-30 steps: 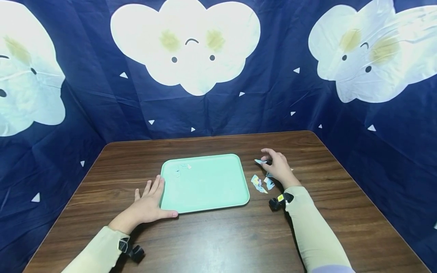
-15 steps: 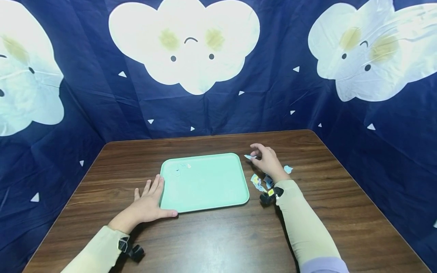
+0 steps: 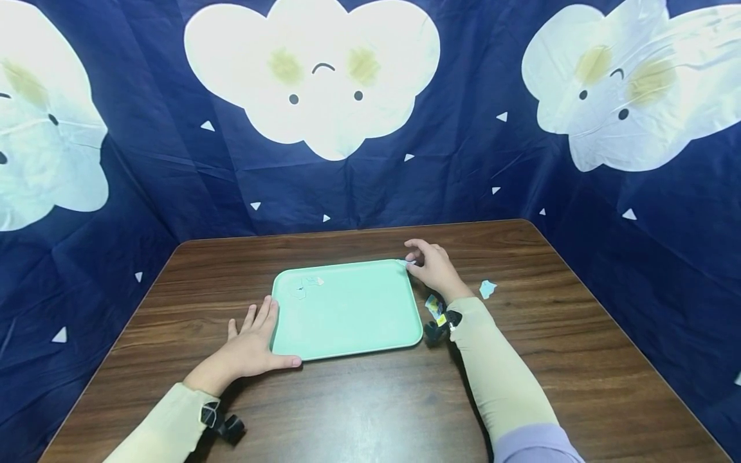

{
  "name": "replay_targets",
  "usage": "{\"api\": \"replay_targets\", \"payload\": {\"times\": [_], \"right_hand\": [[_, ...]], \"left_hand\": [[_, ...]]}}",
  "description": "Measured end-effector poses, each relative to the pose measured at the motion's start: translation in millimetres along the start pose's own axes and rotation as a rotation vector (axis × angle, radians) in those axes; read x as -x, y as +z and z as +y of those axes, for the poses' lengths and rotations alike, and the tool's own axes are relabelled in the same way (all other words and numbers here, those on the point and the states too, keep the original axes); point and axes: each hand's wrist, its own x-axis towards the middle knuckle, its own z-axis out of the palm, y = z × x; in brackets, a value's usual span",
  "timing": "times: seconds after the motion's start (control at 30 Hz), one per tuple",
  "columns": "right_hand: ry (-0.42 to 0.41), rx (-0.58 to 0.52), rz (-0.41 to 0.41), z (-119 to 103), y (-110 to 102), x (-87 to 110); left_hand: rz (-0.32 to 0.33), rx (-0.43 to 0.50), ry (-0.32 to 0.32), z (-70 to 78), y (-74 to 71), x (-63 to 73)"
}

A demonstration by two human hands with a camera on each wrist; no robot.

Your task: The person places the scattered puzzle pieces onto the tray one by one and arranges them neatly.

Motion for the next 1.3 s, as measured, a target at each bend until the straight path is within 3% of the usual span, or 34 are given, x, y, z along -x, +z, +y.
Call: {"api": "replay_targets", "payload": {"times": [0.57,1.3], "right_hand": [[0.026,-0.044,-0.072,-20,23,-11.6],[0.031,-0.011,-0.097,-38,54,-28.2]], "left_hand": [[-0.01,-0.006,0.002,1.9,-2.8,0.1],[-0.013,-0.013,-0.002,1.7,-1.9,-0.4]]}}
